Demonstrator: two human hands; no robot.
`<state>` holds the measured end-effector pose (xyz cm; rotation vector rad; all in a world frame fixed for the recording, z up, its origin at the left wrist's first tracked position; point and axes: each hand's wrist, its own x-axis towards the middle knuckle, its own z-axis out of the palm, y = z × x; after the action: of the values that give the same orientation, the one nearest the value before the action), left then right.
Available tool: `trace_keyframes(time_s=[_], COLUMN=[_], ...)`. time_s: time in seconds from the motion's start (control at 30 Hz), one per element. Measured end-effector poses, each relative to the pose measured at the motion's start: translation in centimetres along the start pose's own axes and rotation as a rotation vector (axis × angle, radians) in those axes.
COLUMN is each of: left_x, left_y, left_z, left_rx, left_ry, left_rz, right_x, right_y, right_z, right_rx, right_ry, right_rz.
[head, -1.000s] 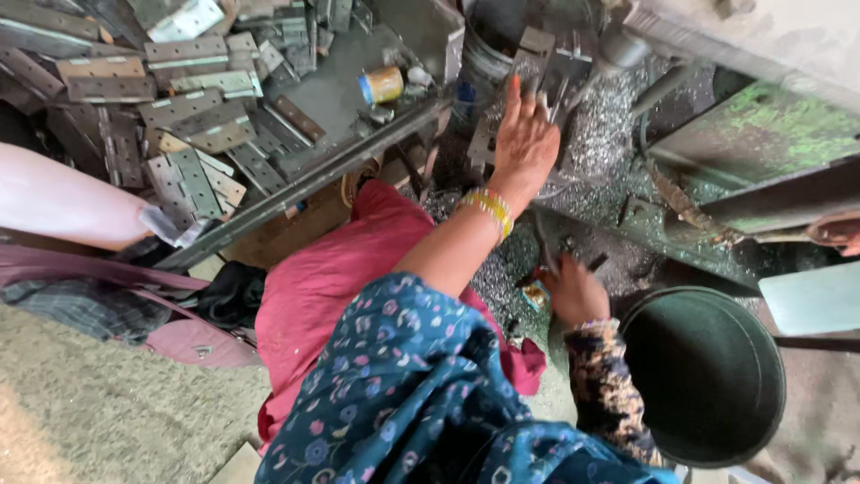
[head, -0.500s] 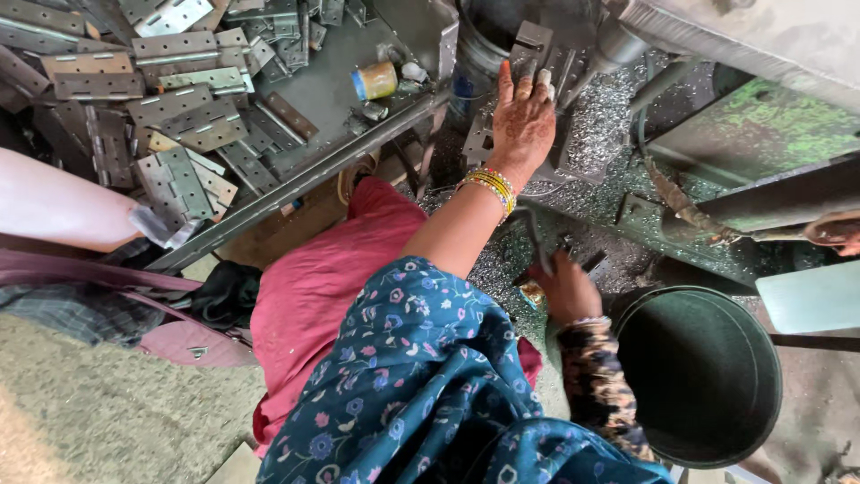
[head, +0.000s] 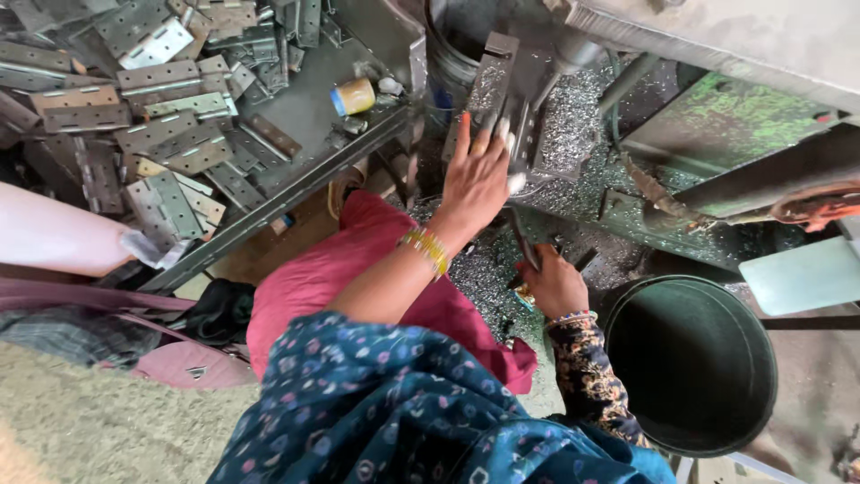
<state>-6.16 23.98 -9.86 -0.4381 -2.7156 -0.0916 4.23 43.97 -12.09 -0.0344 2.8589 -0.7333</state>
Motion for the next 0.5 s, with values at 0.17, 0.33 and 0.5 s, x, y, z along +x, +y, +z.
trace_keyframes(time_s=[0.17,0.33,0.5], left_x=[-3.1,4.1,6.9], left_y=[-2.6,1.0,5.1], left_z=[-2.8,-3.4,-1.9], left_rx=[-0.05,-0.279,-0.049], left_ry=[0.154,0.401,-0.055], left_rz=[0.301,0.069,-0.189], right_x=[0.4,0.8,0.8], right_y=[-0.7,0.4,0.5], right_z=[0.5,1.0,0.7], right_rx=[-0.006,0.021,0.033], right_ry=[-0.035,-0.016,0.026], right_rz=[-0.023,0.002,-0.089])
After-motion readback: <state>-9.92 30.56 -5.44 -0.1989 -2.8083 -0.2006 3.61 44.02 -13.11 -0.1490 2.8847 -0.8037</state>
